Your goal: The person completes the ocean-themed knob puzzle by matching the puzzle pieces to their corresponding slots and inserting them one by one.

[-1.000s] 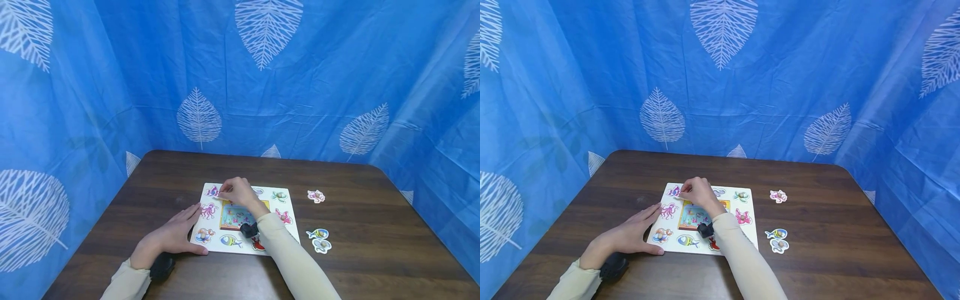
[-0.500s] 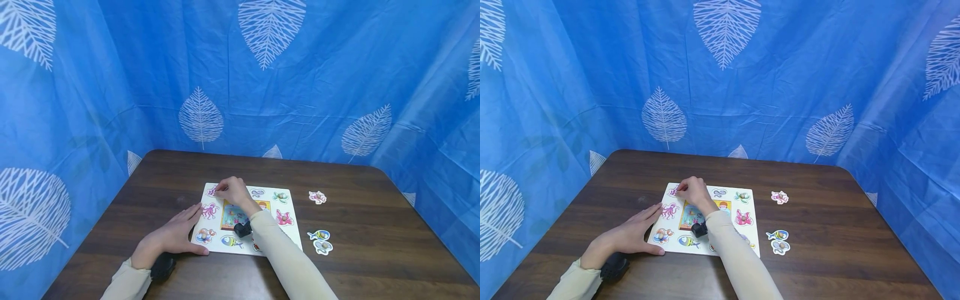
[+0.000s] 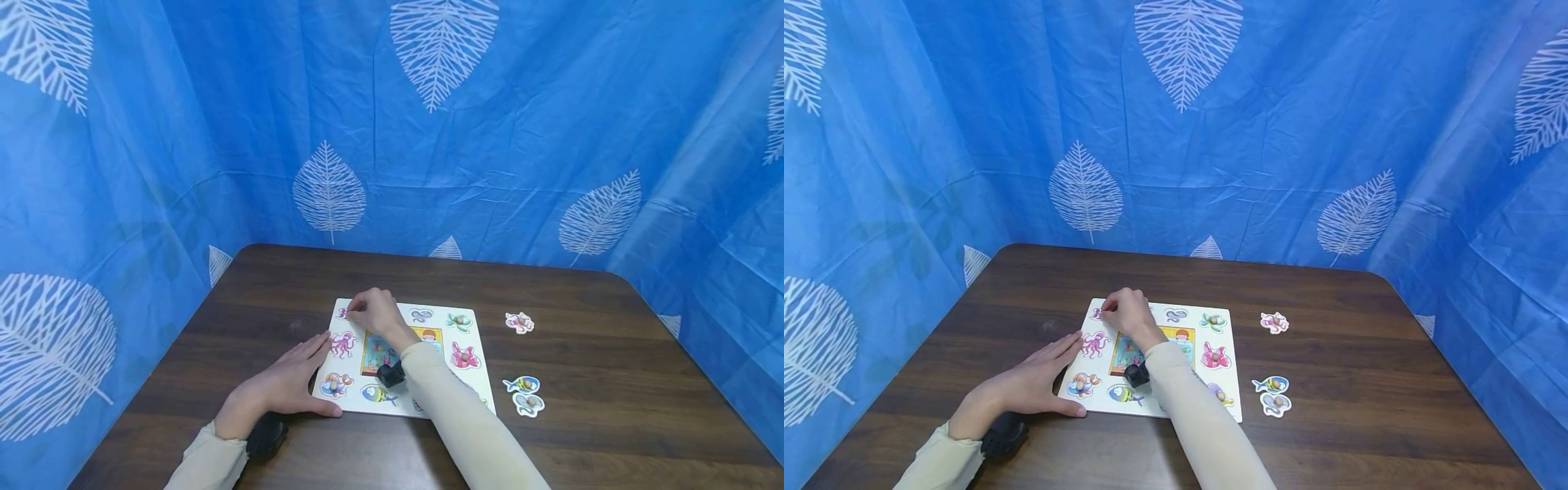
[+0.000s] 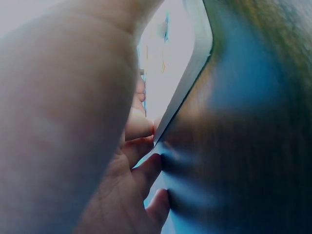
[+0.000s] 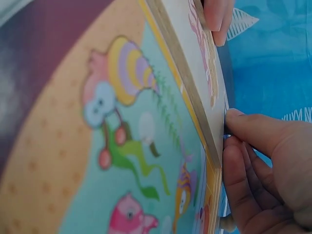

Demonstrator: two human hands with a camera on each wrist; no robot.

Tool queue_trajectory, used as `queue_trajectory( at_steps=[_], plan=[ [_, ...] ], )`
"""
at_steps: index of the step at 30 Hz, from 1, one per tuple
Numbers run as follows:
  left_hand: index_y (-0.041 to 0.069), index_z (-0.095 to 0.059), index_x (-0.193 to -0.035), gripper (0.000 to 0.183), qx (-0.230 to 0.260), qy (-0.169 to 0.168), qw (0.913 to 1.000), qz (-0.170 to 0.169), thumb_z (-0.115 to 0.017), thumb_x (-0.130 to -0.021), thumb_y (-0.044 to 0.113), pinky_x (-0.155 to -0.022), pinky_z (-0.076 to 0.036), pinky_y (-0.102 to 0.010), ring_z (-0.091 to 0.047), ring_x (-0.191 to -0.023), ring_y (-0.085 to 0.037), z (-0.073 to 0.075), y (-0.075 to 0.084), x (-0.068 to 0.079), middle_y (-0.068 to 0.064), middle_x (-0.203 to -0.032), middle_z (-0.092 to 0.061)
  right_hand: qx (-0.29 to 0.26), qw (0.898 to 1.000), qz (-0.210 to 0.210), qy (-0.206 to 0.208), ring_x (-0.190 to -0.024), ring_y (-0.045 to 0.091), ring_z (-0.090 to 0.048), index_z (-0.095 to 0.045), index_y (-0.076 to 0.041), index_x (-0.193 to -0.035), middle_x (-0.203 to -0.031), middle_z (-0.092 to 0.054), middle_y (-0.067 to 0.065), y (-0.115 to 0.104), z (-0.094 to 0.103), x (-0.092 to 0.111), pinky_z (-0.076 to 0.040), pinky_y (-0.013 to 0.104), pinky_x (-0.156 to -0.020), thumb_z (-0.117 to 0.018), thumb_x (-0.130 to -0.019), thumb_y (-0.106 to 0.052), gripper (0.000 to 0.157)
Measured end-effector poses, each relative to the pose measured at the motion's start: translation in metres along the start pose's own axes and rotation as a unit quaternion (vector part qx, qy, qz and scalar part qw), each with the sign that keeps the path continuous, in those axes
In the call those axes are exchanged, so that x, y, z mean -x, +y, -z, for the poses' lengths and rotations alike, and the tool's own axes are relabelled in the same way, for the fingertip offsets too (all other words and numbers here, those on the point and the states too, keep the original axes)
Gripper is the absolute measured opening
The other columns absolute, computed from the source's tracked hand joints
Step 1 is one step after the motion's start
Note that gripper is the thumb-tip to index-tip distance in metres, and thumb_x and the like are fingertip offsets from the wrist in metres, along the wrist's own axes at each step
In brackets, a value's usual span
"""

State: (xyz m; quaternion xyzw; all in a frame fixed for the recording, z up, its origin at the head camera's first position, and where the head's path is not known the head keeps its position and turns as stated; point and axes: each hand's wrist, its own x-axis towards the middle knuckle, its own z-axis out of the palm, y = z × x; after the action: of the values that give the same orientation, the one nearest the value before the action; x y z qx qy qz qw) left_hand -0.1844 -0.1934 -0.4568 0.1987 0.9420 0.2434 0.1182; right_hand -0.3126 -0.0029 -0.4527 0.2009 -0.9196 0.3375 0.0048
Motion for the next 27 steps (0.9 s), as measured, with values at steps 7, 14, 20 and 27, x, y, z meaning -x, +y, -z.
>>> queue_trajectory(
  at_steps=[7, 14, 20, 27],
  plan=[
    [-0.002, -0.023, -0.162, 0.125, -0.001, -0.001, 1.0000, 0.009, -0.084, -0.075, 0.064, -0.123, -0.022, -0.064, -0.020, -0.157, -0.040, 0.000, 0.001, 0.000, -0.019, -0.171, -0.018, 0.002, 1.000, -0.002, 0.000, -0.086, 0.012, -0.067, -0.082, -0.017, -0.097, -0.091, -0.078, -0.005, 0.002, 0.001, 0.001, -0.054, 0.031, -0.085, -0.079, -0.093, -0.020, 0.006],
    [-0.001, -0.022, -0.162, 0.126, 0.002, -0.007, 0.9998, 0.017, -0.084, -0.075, 0.065, -0.124, -0.020, -0.063, -0.019, -0.157, -0.040, 0.000, 0.003, 0.001, -0.018, -0.172, -0.016, -0.011, 1.000, -0.008, -0.002, -0.093, 0.013, -0.068, -0.082, -0.018, -0.101, -0.097, -0.078, -0.005, 0.005, 0.003, 0.005, -0.054, 0.034, -0.090, -0.077, -0.095, -0.024, 0.010],
    [-0.001, -0.022, -0.162, 0.126, 0.000, -0.004, 0.9998, 0.018, -0.084, -0.074, 0.065, -0.124, -0.020, -0.063, -0.018, -0.157, -0.039, -0.001, 0.003, 0.001, -0.017, -0.172, -0.016, -0.022, 1.000, 0.011, 0.007, -0.090, 0.011, -0.067, -0.082, -0.019, -0.104, -0.098, -0.078, -0.006, 0.006, 0.010, 0.011, -0.055, 0.031, -0.085, -0.077, -0.095, -0.029, 0.014],
    [-0.001, -0.023, -0.162, 0.126, 0.002, 0.000, 0.9998, 0.017, -0.085, -0.074, 0.064, -0.124, -0.021, -0.064, -0.019, -0.157, -0.040, -0.001, 0.005, 0.001, -0.017, -0.172, -0.017, -0.030, 0.999, 0.029, 0.017, -0.092, 0.012, -0.069, -0.079, -0.015, -0.114, -0.105, -0.078, -0.002, 0.012, 0.024, 0.023, -0.058, 0.029, -0.081, -0.075, -0.096, -0.027, 0.022]
  ],
)
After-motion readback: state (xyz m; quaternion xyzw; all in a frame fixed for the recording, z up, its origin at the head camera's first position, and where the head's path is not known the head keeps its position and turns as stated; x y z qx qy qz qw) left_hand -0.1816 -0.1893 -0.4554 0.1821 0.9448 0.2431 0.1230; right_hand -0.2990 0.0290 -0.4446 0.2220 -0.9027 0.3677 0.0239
